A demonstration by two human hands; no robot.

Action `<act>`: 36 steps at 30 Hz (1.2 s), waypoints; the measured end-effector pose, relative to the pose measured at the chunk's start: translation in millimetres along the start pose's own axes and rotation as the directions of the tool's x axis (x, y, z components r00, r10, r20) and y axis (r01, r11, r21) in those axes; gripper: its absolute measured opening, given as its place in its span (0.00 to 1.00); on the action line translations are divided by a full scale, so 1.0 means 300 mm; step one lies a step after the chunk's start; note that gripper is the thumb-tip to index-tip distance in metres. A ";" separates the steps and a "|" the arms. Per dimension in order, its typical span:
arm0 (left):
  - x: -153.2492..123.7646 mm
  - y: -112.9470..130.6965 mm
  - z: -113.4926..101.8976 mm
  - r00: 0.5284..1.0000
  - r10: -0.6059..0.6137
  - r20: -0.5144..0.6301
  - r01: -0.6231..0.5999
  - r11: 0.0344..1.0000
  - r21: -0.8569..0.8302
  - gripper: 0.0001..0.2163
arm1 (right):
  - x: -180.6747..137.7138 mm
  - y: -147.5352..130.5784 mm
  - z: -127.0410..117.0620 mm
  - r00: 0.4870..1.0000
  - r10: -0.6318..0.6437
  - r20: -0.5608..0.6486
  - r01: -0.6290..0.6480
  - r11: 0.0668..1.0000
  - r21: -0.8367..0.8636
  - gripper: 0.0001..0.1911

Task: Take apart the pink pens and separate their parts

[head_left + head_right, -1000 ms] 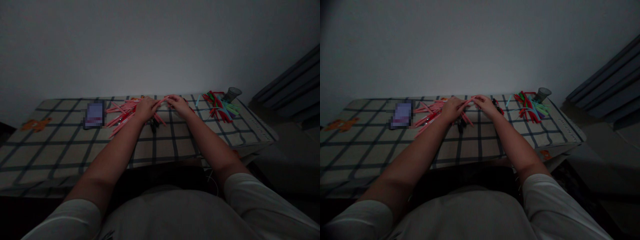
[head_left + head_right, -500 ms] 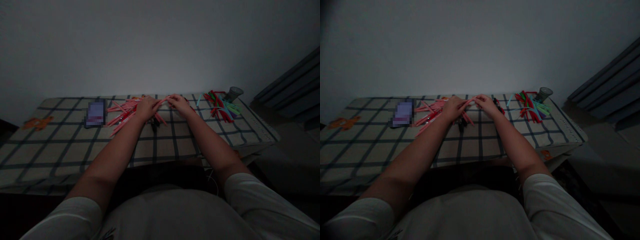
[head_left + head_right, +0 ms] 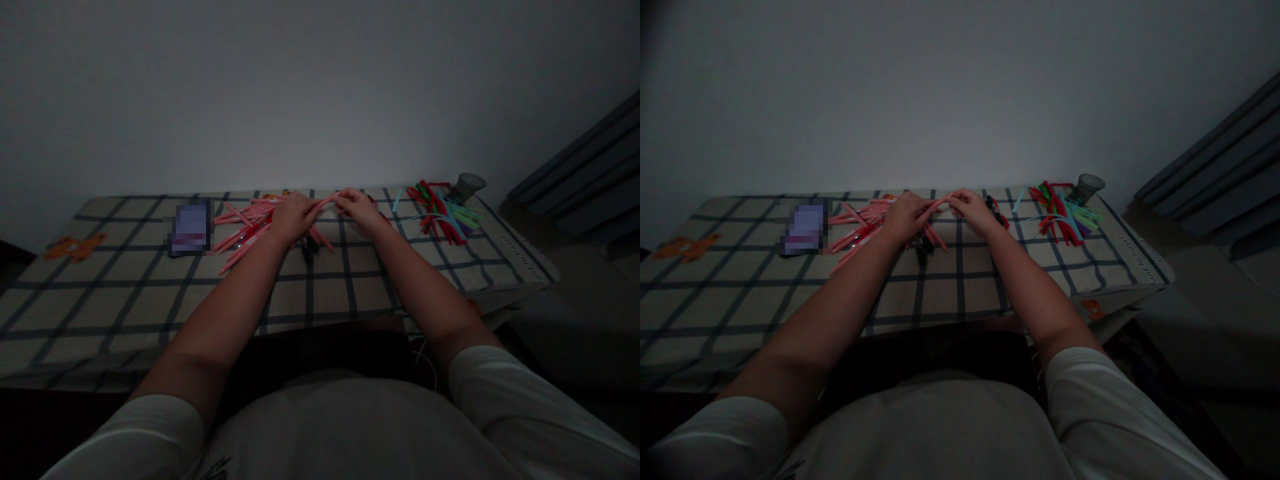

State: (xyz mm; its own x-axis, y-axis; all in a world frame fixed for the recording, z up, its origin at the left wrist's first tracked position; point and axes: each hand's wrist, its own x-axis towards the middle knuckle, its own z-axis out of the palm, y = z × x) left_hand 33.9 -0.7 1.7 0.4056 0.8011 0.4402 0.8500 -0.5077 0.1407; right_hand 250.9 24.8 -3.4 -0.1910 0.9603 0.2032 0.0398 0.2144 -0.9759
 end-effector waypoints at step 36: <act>-0.001 -0.010 0.012 0.999 0.028 -0.025 -0.030 0.997 -0.074 0.20 | 0.014 0.017 -0.009 0.999 -0.046 0.004 0.047 0.998 -0.032 0.10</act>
State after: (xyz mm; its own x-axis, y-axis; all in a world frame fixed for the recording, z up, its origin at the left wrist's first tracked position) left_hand 32.6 1.7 -2.1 0.4207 0.7782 0.4663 0.8102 -0.5535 0.1927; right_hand 252.9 30.5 -7.5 -0.1962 0.9487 0.2479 0.0621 0.2644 -0.9624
